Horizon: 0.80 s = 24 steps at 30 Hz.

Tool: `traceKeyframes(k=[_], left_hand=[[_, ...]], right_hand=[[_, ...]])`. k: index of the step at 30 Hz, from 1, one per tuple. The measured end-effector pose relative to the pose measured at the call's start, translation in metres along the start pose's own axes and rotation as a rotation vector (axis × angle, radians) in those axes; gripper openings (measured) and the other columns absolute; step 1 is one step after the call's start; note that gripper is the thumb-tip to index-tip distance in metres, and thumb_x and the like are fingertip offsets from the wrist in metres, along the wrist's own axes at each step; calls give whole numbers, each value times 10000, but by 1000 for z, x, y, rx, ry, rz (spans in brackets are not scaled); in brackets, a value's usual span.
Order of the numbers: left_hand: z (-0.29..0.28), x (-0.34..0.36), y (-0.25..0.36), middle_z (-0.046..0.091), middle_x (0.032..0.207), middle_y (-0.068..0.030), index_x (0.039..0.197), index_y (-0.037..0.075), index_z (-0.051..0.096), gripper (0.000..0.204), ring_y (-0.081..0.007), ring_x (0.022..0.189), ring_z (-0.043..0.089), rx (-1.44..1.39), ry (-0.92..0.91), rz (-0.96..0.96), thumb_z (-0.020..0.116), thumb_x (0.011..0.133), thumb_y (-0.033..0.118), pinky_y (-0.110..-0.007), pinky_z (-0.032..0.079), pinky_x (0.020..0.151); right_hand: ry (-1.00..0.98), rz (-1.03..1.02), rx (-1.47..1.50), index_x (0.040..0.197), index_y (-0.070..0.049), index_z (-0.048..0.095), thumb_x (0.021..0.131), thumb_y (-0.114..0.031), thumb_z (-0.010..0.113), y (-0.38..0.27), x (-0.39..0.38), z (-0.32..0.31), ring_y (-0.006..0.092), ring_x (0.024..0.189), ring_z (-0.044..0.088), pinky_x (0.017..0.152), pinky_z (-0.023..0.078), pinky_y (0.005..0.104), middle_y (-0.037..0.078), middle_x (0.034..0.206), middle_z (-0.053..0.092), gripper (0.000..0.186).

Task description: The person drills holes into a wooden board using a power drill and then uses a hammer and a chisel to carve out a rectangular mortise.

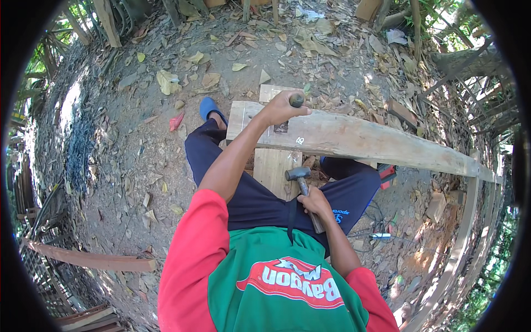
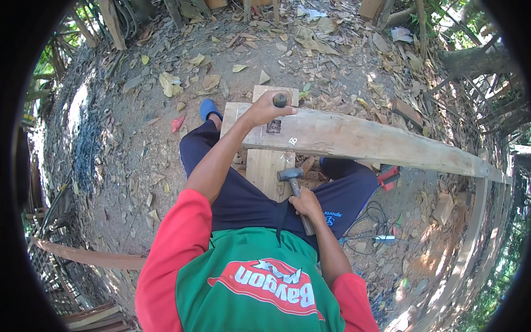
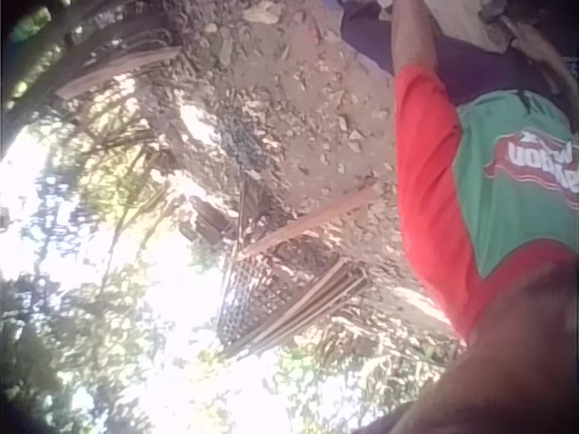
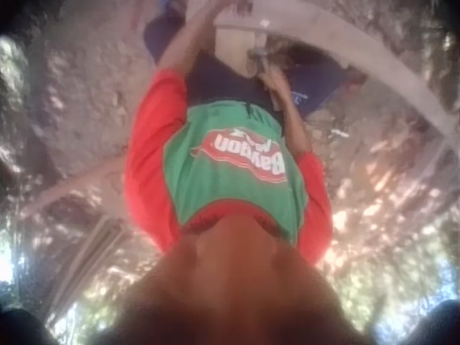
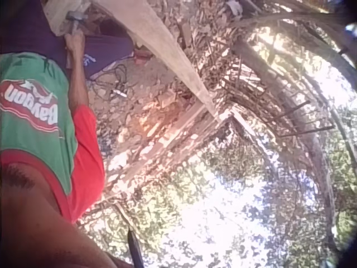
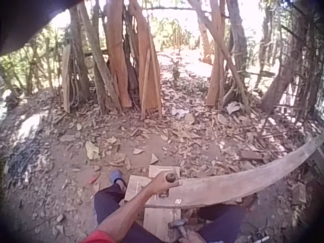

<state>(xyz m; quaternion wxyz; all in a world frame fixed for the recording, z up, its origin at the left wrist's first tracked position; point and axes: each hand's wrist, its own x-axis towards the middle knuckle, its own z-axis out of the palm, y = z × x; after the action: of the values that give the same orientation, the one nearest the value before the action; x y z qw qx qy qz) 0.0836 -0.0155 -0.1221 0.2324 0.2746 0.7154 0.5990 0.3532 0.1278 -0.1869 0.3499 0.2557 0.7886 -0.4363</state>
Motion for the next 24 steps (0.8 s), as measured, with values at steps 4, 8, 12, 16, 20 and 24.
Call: traceKeyframes(k=[4,8,12,16,20,24], left_hand=[[-3,0,-7,561,729,-10,784,50,586,296,-117,703,508,22,-7,-7,786,786,269,-299,428,685],[-1,2,-10,527,709,13,775,57,575,291,-103,683,474,16,-10,-22,784,793,259,-288,405,660],[3,-2,-9,458,669,59,739,85,549,273,-65,638,403,1,16,50,776,811,218,-263,353,594],[3,-2,-10,465,665,57,728,87,550,287,-63,637,408,8,4,33,779,810,237,-263,354,593],[-4,-2,-18,548,701,-4,772,46,578,309,-120,676,485,37,-31,-13,790,779,270,-301,422,652],[2,-7,-16,503,687,12,750,59,552,270,-109,670,453,87,-15,49,770,793,212,-298,398,634]], right_hand=[[-5,-7,-16,871,42,570,807,-180,650,-3,0,1,242,552,660,568,512,399,158,651,644,244],[-16,-1,73,881,17,555,821,-147,649,-6,-5,-2,187,512,612,501,488,355,109,657,612,199],[-25,-17,281,902,-15,518,821,-113,658,-11,-9,-11,131,469,542,427,452,296,40,630,545,190],[78,-89,420,966,16,533,816,-115,648,-47,-42,-42,128,465,541,445,455,298,52,647,568,230],[187,-316,464,959,8,535,833,-115,656,-92,-79,-85,110,466,522,447,429,267,40,626,554,214],[462,-646,557,949,-6,538,839,-71,666,-141,-124,-115,107,508,541,485,442,256,28,654,566,181]])
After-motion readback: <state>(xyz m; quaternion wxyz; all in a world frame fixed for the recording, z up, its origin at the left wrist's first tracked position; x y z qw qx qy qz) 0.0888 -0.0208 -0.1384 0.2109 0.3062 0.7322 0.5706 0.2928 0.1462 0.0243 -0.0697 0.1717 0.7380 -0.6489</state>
